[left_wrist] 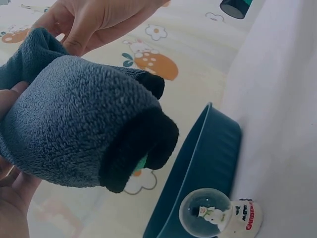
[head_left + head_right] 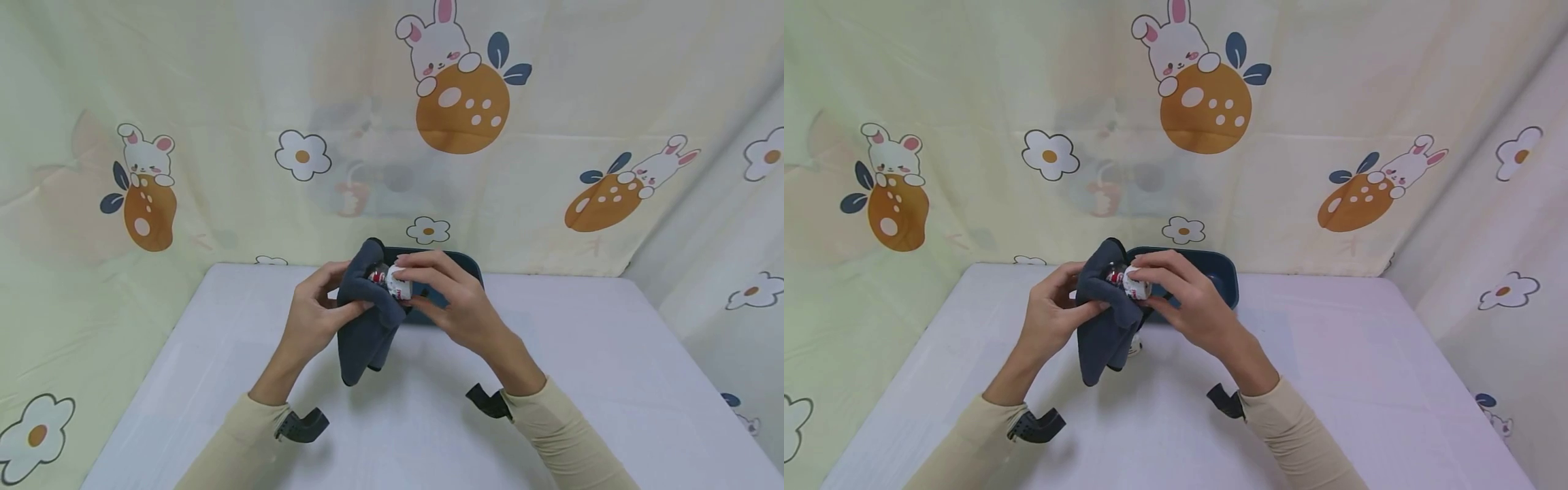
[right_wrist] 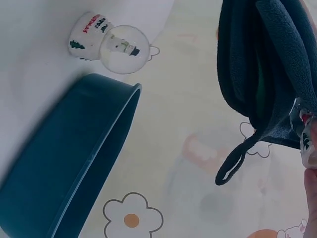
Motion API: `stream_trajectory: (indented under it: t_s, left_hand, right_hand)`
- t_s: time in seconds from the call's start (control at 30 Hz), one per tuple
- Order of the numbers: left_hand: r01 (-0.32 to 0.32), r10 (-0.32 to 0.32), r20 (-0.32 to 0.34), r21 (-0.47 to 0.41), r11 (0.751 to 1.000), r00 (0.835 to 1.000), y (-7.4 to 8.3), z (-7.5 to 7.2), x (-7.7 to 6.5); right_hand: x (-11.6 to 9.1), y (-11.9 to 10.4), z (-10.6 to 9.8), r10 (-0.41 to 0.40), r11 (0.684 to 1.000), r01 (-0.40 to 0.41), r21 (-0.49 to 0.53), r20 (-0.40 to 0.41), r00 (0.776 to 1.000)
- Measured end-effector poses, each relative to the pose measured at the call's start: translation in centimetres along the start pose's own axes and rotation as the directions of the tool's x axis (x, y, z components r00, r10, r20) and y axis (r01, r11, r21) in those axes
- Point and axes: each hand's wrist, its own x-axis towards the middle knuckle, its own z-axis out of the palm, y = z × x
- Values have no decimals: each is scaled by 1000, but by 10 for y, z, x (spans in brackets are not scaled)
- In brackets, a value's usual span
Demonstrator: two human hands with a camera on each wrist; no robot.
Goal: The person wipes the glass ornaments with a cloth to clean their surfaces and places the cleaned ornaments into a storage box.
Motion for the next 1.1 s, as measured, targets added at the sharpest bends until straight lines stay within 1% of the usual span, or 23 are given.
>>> stream_trajectory:
  t_s: [0.1, 0.2, 0.33, 0.43, 0.57, 0.67, 0.77, 0.83, 0.9, 0.97, 1.03, 1.1]
  left_hand:
    - [2, -2, -11, 17, 1000, 1000, 3, 1, 0]
    - [-7, 8, -14, 18, 1000, 1000, 3, 1, 0]
    - [-38, 38, -7, -9, 999, 999, 2, 1, 0]
    - [-58, 59, 1, -29, 998, 998, 3, 1, 0]
    - [-66, 66, 10, -41, 997, 998, 4, 2, -1]
    - [-63, 64, 12, -49, 997, 998, 4, 3, -1]
    - [-62, 63, 17, -49, 997, 998, 5, 4, -1]
    - [-66, 67, 24, -43, 997, 997, 6, 4, 0]
    - [-80, 81, 32, -33, 996, 996, 6, 4, 0]
    - [-102, 104, 40, -33, 994, 994, 6, 5, 0]
    - [-129, 131, 48, -34, 991, 990, 6, 5, 1]
    - [-152, 153, 53, -33, 988, 987, 5, 5, 1]
  right_hand:
    - [-1, 1, 1, -7, 1000, 7, -19, -5, 1000]
    - [-1, 0, 1, 15, 1000, -15, -2, -18, 1000]
    - [3, -5, -2, 82, 996, -80, 40, -35, 996]
    - [7, -14, -5, 153, 984, -150, 94, -24, 988]
    - [13, -25, -9, 255, 948, -254, 191, 19, 967]
    - [13, -27, -10, 315, 922, -319, 220, 54, 947]
    - [8, -21, -8, 360, 908, -369, 199, 82, 929]
    - [3, -15, -6, 382, 906, -393, 159, 98, 919]
    - [-1, -9, -5, 399, 905, -411, 115, 111, 910]
    - [-4, -5, -4, 417, 899, -428, 91, 122, 901]
    - [-6, -2, -4, 443, 883, -458, 105, 143, 885]
    - [-5, -2, -4, 476, 855, -499, 140, 168, 863]
